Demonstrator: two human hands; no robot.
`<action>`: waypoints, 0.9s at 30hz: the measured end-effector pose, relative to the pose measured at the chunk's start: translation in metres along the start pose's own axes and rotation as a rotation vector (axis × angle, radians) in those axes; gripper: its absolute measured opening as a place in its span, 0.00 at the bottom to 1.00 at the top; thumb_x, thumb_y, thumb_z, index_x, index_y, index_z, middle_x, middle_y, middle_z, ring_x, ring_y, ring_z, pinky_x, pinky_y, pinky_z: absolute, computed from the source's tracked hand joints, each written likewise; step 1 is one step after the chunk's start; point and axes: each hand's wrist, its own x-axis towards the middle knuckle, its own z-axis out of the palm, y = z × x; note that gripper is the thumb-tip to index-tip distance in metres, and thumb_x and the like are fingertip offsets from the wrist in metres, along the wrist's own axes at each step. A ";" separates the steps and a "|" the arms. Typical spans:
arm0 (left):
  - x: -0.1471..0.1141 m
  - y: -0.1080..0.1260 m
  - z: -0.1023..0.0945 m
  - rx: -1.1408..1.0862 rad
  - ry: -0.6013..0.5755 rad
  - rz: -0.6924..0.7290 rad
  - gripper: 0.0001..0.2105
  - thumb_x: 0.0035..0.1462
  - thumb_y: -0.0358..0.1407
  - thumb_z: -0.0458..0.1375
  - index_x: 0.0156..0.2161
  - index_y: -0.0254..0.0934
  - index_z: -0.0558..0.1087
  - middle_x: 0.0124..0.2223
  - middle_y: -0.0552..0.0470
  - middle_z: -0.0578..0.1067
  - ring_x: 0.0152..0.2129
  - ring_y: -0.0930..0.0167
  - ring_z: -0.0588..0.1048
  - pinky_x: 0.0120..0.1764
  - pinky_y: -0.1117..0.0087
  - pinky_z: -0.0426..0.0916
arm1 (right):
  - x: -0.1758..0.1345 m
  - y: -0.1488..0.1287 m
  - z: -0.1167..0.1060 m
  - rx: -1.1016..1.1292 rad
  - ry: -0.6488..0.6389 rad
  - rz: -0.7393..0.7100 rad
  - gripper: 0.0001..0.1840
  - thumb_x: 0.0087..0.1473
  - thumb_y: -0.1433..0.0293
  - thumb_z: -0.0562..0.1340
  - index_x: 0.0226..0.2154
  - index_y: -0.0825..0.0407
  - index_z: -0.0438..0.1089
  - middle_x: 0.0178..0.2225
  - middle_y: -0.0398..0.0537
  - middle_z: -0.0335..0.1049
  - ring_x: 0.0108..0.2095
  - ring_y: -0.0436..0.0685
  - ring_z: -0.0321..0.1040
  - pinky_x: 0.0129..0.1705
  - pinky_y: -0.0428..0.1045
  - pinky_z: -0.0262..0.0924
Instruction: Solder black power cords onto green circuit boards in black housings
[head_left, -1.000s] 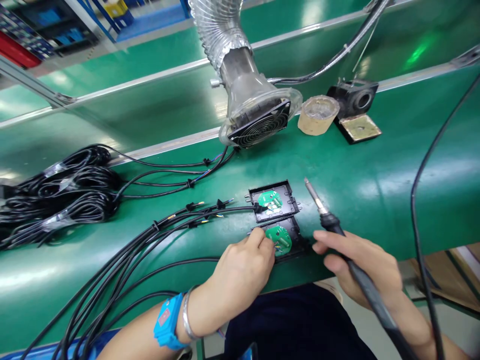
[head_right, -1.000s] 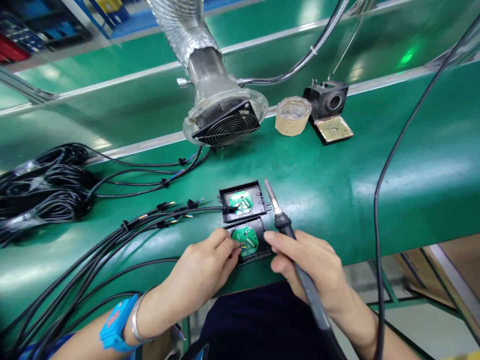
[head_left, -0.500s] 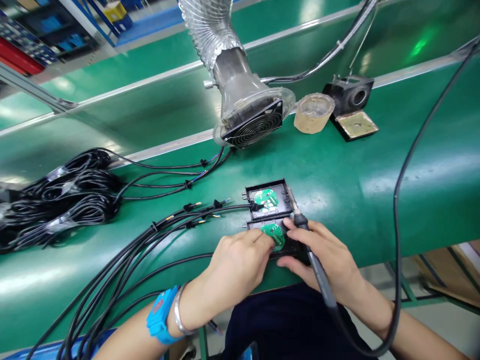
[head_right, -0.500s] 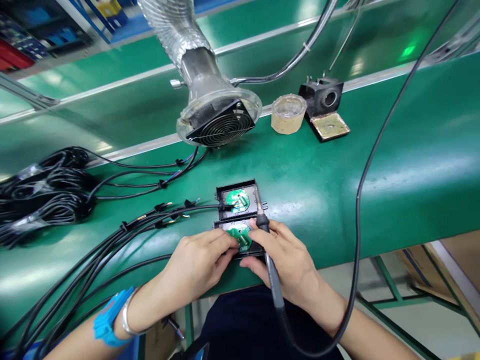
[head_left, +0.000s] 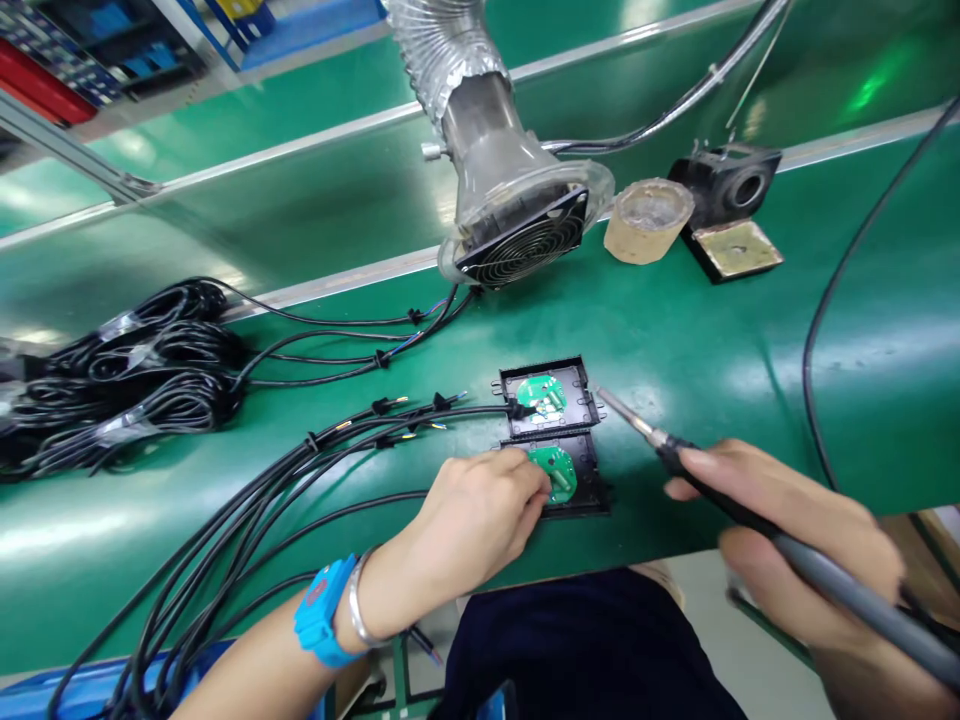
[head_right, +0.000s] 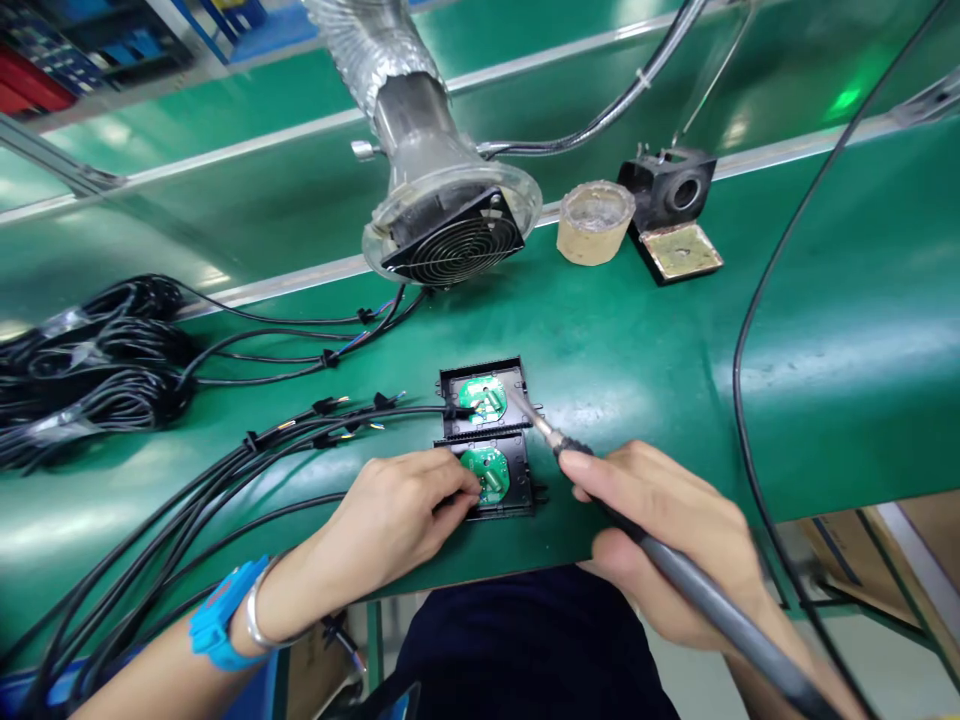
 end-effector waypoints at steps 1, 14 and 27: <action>0.000 0.000 0.000 0.003 -0.002 -0.005 0.07 0.62 0.34 0.51 0.36 0.41 0.72 0.32 0.57 0.73 0.29 0.71 0.73 0.28 0.70 0.60 | 0.003 -0.004 -0.007 0.013 -0.006 0.033 0.19 0.61 0.67 0.55 0.55 0.47 0.65 0.38 0.49 0.71 0.37 0.56 0.69 0.34 0.50 0.65; 0.009 0.004 -0.003 -0.054 -0.031 -0.115 0.07 0.56 0.31 0.54 0.32 0.42 0.73 0.31 0.59 0.74 0.26 0.72 0.72 0.26 0.70 0.56 | 0.042 0.010 -0.001 0.337 -0.401 -0.039 0.13 0.44 0.82 0.56 0.31 0.54 0.72 0.25 0.44 0.60 0.26 0.48 0.56 0.28 0.48 0.52; 0.009 0.004 -0.003 -0.045 -0.046 -0.114 0.08 0.58 0.33 0.51 0.33 0.42 0.73 0.31 0.57 0.73 0.26 0.71 0.72 0.25 0.69 0.56 | 0.056 0.008 0.005 0.293 -0.507 -0.060 0.16 0.42 0.85 0.53 0.27 0.55 0.72 0.24 0.44 0.56 0.26 0.47 0.53 0.28 0.46 0.48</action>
